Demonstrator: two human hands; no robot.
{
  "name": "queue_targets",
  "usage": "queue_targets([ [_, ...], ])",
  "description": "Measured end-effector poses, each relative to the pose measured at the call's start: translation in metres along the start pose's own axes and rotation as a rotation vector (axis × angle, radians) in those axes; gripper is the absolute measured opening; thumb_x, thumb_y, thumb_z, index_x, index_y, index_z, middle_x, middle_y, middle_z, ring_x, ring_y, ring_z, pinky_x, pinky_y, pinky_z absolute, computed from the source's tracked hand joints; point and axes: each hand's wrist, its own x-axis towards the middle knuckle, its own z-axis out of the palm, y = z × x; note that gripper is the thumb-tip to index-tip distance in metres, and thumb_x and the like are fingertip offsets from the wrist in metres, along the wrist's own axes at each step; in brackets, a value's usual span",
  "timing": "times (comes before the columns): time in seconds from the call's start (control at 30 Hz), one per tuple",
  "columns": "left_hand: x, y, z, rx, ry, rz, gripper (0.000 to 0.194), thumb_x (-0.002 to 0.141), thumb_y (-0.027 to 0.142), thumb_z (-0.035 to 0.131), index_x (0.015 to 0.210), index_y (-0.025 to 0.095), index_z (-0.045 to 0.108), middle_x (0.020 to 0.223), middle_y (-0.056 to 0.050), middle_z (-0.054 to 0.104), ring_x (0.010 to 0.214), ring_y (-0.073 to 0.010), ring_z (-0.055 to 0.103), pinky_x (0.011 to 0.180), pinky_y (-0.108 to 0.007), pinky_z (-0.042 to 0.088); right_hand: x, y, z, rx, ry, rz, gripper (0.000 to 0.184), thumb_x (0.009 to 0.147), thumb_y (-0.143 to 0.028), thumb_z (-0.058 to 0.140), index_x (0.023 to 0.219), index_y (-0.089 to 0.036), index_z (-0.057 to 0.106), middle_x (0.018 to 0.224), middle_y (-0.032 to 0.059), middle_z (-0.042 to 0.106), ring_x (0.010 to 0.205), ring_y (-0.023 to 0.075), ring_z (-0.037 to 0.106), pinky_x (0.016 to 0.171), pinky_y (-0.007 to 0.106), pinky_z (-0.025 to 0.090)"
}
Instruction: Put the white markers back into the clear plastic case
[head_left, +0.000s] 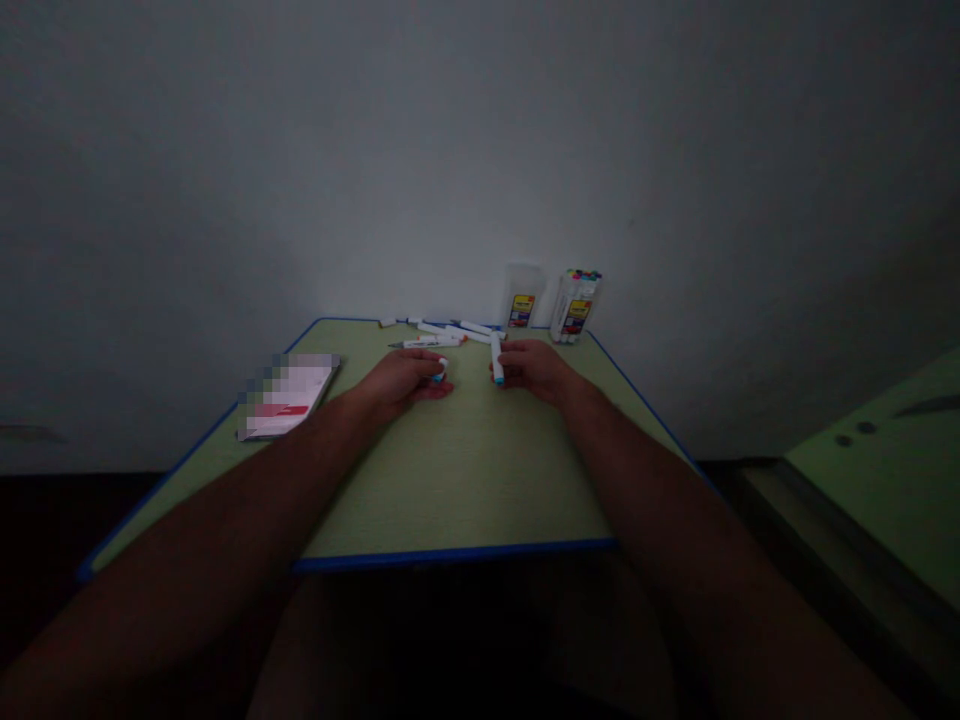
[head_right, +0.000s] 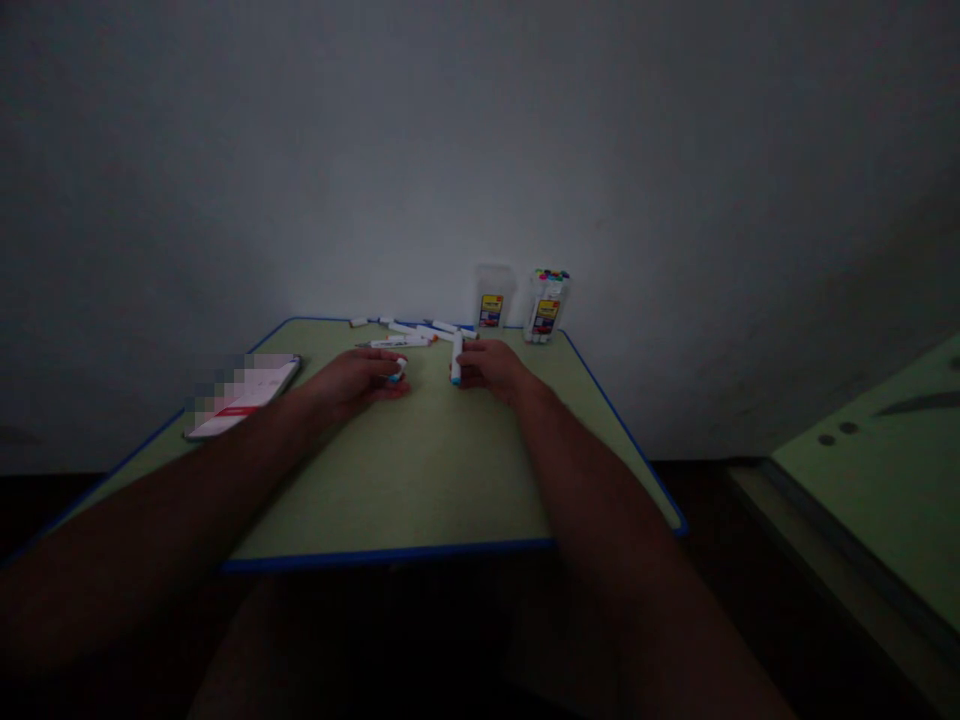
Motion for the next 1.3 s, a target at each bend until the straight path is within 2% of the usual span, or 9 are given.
queue_targets([
  [0.23, -0.0026, 0.0032, 0.0019, -0.006, 0.009, -0.011, 0.011, 0.080, 0.001, 0.066, 0.082, 0.011, 0.062, 0.074, -0.005, 0.066, 0.060, -0.0158, 0.070, 0.059, -0.026, 0.059, -0.0009, 0.0003, 0.0007, 0.005, -0.005, -0.003, 0.014, 0.080, -0.002, 0.057, 0.082, -0.012, 0.065, 0.069, 0.0046, 0.070, 0.054, 0.0126, 0.064, 0.054, 0.024, 0.055],
  [0.43, -0.0025, 0.0037, 0.0011, 0.020, 0.007, -0.034, 0.009, 0.082, 0.005, 0.065, 0.083, 0.013, 0.060, 0.069, -0.005, 0.065, 0.054, -0.0162, 0.067, 0.054, -0.028, 0.057, 0.0003, 0.0018, 0.0003, 0.018, -0.026, -0.001, 0.016, 0.081, 0.000, 0.056, 0.087, -0.011, 0.065, 0.073, 0.0073, 0.072, 0.059, 0.0145, 0.067, 0.057, 0.026, 0.057],
  [0.63, -0.0003, 0.0032, -0.0005, 0.066, -0.012, -0.051, 0.008, 0.085, 0.014, 0.064, 0.080, 0.014, 0.058, 0.059, -0.004, 0.063, 0.048, -0.0152, 0.063, 0.045, -0.024, 0.050, -0.0008, 0.0013, 0.0007, 0.027, -0.029, -0.003, 0.017, 0.081, 0.000, 0.055, 0.090, -0.010, 0.065, 0.075, 0.0084, 0.073, 0.060, 0.0151, 0.068, 0.058, 0.027, 0.057],
  [0.9, 0.0014, 0.0021, -0.0025, 0.062, -0.019, -0.058, 0.012, 0.081, 0.016, 0.070, 0.078, 0.016, 0.058, 0.060, -0.006, 0.065, 0.048, -0.0155, 0.063, 0.046, -0.024, 0.050, 0.0000, 0.0021, -0.0006, 0.031, -0.057, -0.003, 0.018, 0.080, -0.001, 0.055, 0.090, -0.011, 0.066, 0.077, 0.0086, 0.074, 0.062, 0.0150, 0.069, 0.058, 0.026, 0.057],
  [1.03, 0.0004, 0.0024, -0.0020, 0.076, -0.025, -0.048, 0.012, 0.084, 0.015, 0.066, 0.076, 0.015, 0.058, 0.061, -0.006, 0.065, 0.048, -0.0153, 0.063, 0.046, -0.024, 0.051, 0.0009, 0.0032, -0.0012, 0.023, -0.074, -0.012, 0.018, 0.079, -0.002, 0.056, 0.090, -0.011, 0.066, 0.075, 0.0075, 0.073, 0.062, 0.0152, 0.069, 0.059, 0.027, 0.058],
  [1.2, 0.0000, 0.0026, -0.0015, 0.098, -0.003, -0.032, 0.012, 0.086, 0.011, 0.064, 0.076, 0.013, 0.059, 0.067, -0.009, 0.069, 0.053, -0.0158, 0.066, 0.048, -0.025, 0.052, -0.0027, -0.0014, 0.0019, -0.008, 0.005, 0.025, 0.020, 0.077, 0.000, 0.057, 0.090, -0.012, 0.064, 0.074, 0.0067, 0.072, 0.058, 0.0149, 0.068, 0.054, 0.025, 0.057],
  [1.3, 0.0022, -0.0001, -0.0024, 0.122, 0.001, 0.005, 0.014, 0.085, 0.010, 0.065, 0.074, 0.014, 0.059, 0.064, -0.007, 0.066, 0.051, -0.0140, 0.063, 0.047, -0.024, 0.049, -0.0049, -0.0043, 0.0028, -0.038, 0.056, 0.040, 0.018, 0.076, 0.000, 0.056, 0.086, -0.012, 0.063, 0.070, 0.0058, 0.071, 0.053, 0.0132, 0.064, 0.051, 0.024, 0.054],
])
